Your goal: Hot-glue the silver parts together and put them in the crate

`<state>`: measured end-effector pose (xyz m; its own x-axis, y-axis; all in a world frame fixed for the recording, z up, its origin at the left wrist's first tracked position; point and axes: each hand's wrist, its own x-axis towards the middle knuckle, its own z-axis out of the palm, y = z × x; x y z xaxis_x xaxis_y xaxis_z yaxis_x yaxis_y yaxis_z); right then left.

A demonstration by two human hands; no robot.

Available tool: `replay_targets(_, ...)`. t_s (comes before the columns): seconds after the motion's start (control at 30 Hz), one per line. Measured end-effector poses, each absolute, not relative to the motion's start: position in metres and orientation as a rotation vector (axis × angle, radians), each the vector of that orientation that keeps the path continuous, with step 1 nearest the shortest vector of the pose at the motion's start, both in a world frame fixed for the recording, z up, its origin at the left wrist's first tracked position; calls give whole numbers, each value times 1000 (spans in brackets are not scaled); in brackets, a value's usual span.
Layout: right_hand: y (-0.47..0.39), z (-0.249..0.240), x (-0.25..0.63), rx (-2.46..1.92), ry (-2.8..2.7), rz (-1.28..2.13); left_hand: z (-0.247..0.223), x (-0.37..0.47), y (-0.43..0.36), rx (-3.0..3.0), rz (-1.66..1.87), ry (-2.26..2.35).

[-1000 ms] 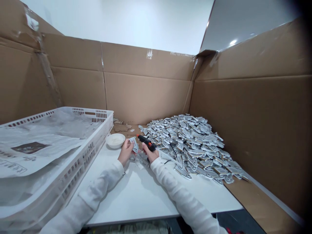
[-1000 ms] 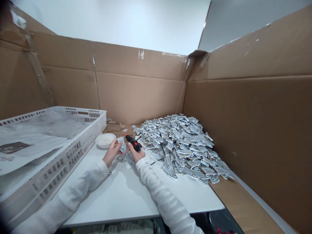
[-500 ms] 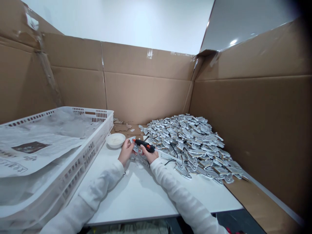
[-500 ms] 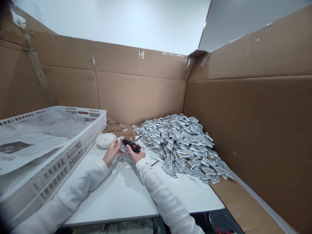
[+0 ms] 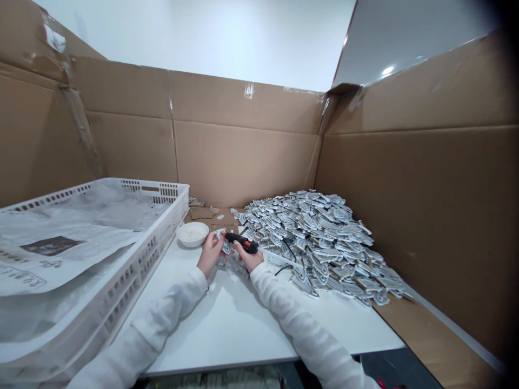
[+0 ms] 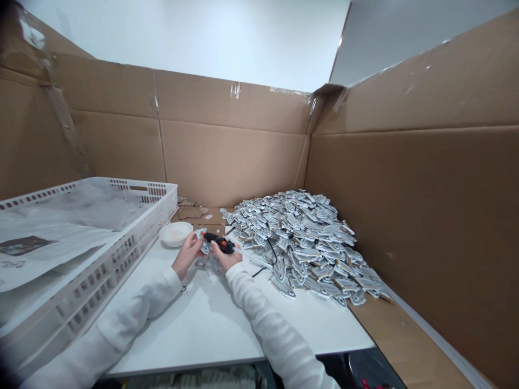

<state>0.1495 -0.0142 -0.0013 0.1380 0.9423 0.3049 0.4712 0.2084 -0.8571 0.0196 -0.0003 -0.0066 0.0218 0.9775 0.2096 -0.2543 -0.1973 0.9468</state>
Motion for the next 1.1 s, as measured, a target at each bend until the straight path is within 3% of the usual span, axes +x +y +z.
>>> replay_targets(0.67,-3,-11,154,-1359,-1308,463,-3,21,-3,1199,1443,934)
replay_targets(0.9,-1,-14,149,-1191,-1276,836,0,21,-6,1048,1458,891)
replay_targets(1.1,3,-24,149,-1016,-1370,715,-2,20,-6,1177,1335,1021)
